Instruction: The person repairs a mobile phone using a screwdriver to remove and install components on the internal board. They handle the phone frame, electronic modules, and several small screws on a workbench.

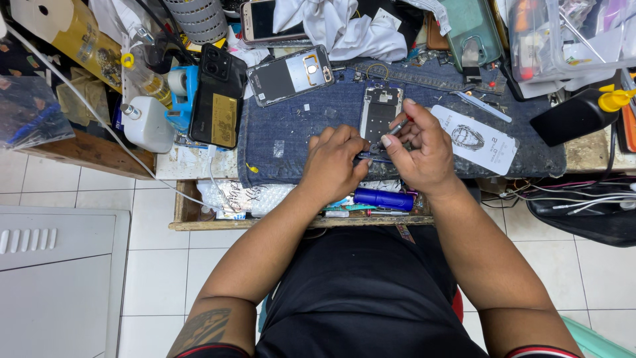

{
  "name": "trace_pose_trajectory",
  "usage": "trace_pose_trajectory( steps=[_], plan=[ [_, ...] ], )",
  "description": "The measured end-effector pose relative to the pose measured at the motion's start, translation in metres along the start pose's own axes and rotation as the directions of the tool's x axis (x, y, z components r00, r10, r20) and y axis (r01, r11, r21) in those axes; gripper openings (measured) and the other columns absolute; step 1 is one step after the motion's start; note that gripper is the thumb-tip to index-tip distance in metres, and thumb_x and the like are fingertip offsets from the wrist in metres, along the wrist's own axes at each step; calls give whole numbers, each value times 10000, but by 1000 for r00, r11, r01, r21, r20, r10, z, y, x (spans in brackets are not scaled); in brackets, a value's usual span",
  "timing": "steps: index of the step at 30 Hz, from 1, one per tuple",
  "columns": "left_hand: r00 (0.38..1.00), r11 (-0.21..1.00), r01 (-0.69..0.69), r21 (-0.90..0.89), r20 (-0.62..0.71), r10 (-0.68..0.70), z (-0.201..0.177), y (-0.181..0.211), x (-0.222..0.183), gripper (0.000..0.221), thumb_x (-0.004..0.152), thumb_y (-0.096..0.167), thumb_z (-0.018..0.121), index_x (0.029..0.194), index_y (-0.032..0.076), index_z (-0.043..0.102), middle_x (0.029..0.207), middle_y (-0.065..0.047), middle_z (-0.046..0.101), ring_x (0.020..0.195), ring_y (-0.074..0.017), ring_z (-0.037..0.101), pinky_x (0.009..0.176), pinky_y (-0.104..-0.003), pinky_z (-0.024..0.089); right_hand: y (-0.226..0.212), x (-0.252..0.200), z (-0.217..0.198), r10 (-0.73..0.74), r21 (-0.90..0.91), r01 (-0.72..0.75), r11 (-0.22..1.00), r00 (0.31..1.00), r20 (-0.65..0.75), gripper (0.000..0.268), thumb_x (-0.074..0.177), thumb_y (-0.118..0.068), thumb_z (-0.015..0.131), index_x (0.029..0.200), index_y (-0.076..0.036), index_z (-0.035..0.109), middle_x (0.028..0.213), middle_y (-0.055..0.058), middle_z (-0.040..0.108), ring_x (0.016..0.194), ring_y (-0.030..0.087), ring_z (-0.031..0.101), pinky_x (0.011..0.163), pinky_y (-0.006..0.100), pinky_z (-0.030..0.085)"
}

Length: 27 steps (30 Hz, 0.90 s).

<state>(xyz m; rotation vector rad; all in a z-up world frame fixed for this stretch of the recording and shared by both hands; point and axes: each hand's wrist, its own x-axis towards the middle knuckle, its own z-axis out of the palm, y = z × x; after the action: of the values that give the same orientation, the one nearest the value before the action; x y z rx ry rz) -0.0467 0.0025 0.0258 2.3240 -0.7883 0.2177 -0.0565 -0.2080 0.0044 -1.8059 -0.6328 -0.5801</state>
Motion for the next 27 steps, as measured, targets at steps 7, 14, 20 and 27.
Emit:
trace_pose_trajectory(
  steps=[7,14,20,27],
  plan=[
    [999,1000,-20,-18,-38,19,-5,-10,2,111,932,236,739,962,130,738,1036,18,637,1021,-197,581,905,-416,376,6,-4,7,18,210,2,978,995,-95,685,1058,95,669,1609,-124,325,1192,114,595,1056,124,642,930,261,577],
    [991,957,46,286,-135,-7,-51,-38,-11,139,879,170,724,989,168,808,1042,-1,636,990,-252,546,818,-433,358,2,-6,11,-35,-30,35,999,999,-9,658,1005,87,687,1544,-91,354,1186,152,629,1007,159,690,841,278,611],
    [990,946,31,322,-142,16,-55,-38,-14,217,857,139,714,1059,153,791,1060,-7,630,1005,-249,548,843,-424,369,0,-2,14,-64,-72,64,995,998,8,642,1005,88,695,1534,-86,374,1163,149,631,994,168,697,817,278,618],
    [986,994,-91,-59,-148,82,-45,-28,-6,187,967,153,689,1141,104,733,1118,-47,648,1074,-256,615,935,-409,474,-11,6,12,-92,-240,100,966,995,45,650,970,27,772,1501,-89,417,1099,131,651,906,174,699,755,261,594]
  ],
)
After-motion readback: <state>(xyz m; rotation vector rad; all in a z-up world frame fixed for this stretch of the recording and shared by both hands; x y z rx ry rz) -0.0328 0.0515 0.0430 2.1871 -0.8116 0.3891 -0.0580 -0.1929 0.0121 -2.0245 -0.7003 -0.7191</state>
